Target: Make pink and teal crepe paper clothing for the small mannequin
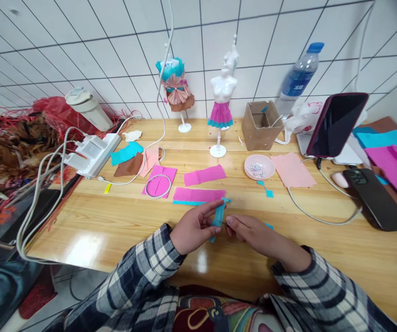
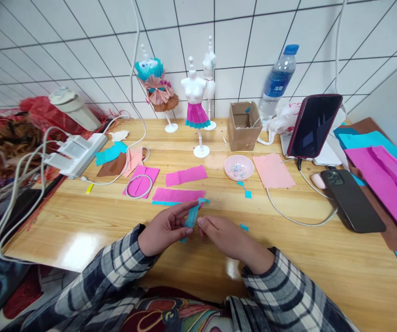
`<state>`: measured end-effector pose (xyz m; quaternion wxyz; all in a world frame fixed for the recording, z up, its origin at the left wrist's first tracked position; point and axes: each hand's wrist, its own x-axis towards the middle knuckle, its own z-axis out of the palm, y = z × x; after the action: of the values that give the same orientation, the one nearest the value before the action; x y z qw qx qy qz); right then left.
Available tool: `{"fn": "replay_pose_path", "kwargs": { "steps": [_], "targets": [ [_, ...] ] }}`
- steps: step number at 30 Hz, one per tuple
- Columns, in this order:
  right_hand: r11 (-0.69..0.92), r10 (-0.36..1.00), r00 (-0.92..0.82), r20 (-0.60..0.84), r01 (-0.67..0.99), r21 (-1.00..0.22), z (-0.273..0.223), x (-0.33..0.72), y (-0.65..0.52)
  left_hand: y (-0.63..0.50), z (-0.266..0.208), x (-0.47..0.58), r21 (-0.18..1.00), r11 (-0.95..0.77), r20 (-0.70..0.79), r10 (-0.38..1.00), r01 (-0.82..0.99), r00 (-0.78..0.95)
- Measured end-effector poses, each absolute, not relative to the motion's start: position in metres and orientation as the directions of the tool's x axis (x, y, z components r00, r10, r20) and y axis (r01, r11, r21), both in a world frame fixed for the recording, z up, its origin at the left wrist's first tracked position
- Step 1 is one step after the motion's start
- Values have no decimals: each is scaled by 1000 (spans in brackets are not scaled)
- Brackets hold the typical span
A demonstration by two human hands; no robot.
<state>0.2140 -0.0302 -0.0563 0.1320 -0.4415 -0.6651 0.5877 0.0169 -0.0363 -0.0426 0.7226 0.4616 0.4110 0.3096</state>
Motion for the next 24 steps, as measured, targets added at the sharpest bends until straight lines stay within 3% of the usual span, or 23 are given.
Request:
{"fn": "replay_pose_path", "kwargs": {
  "steps": [18,21,24],
  "targets": [
    [10,743,-593,-311,475,-880,-57,212,-31,-39,-45,19,948,316,-295,847,27,443],
    [-13,723,-620,-306,431,-902,-48,221,-26,-39,-43,16,942,336,-297,841,-6,452],
    [-78,809,-531,-253,329,-941,-40,228,-20,-41,-38,14,929,367,-307,825,-37,474]
  ]
}}
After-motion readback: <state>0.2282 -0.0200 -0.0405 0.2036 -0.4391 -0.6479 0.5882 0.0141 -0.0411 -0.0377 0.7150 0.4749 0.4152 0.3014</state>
